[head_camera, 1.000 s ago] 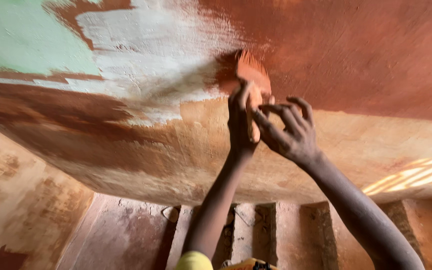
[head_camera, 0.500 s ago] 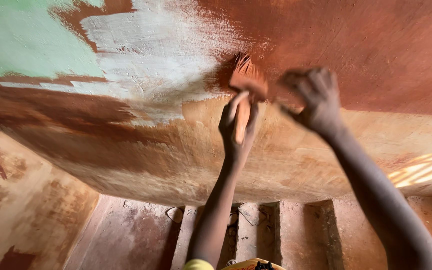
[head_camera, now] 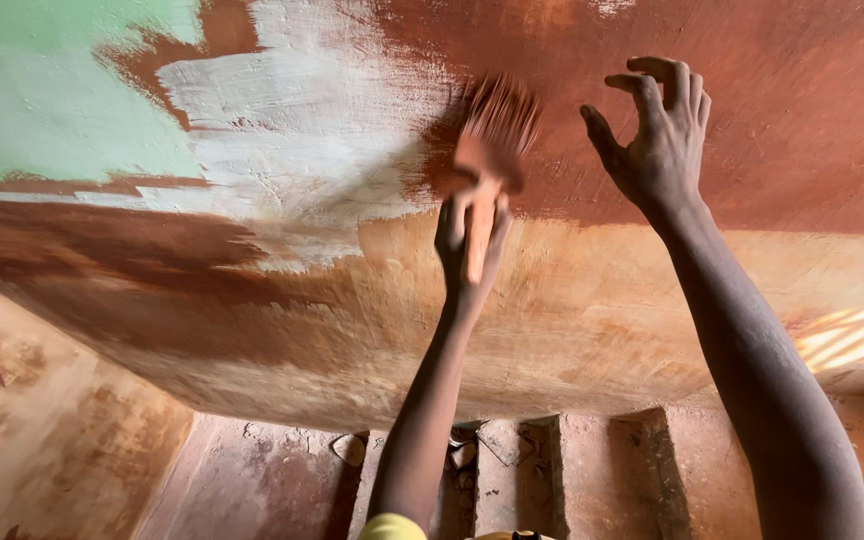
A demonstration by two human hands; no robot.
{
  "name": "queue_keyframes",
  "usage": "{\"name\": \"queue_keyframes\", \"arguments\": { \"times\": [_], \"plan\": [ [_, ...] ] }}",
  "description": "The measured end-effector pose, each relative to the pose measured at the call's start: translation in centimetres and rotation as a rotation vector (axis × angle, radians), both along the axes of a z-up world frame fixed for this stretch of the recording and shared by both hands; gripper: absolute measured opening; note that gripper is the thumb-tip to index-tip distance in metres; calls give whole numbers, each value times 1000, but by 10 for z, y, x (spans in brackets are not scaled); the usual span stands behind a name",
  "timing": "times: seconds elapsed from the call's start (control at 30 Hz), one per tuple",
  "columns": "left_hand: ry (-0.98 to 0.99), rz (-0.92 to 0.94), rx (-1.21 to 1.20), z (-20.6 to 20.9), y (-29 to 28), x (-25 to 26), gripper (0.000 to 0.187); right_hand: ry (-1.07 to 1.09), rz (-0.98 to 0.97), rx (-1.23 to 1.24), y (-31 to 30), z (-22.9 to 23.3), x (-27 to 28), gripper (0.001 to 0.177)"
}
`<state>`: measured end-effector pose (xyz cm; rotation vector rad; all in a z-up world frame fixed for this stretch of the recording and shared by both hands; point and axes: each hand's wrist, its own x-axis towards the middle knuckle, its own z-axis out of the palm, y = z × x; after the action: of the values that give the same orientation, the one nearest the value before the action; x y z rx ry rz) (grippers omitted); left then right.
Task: The person uses a paintbrush to apply reddish-brown paint to a wall, covering a previously lighter surface. The person holds the wall with the left hand while brushing with the right, working along a horizontal section of the wall.
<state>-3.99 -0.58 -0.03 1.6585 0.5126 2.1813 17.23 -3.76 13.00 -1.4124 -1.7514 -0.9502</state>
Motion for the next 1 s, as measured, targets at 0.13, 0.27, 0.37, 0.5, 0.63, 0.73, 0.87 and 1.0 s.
{"name": "queue_keyframes", "arguments": {
  "times": [0.13, 0.27, 0.37, 0.5, 0.63, 0.73, 0.87, 1.0],
  "plan": [
    [103, 230, -14, -31, -30, -12, 27, -41, -137, -8, 18, -8, 9, 64],
    [127, 211, -36, -4, -31, -2, 27, 3, -334, -156, 37, -26, 14, 111],
    [86, 233, 96, 42, -16, 20, 33, -19, -405, -218, 43, -35, 19, 134],
    [63, 91, 119, 72, 2, 35, 34, -73, -475, -273, 42, -40, 31, 147],
    [85, 53, 21, 39, 8, 24, 37, -148, -504, -202, 44, -40, 34, 141],
    [138, 113, -79, -22, -5, -3, 39, -168, -483, -114, 46, -46, 29, 129],
    [-79, -246, -355, -67, -23, -14, 37, -139, -457, -136, 42, -56, 26, 130],
    [-12, 41, -139, 2, -3, 14, 36, -218, -548, -68, 48, -39, 27, 129]
  ]
}}
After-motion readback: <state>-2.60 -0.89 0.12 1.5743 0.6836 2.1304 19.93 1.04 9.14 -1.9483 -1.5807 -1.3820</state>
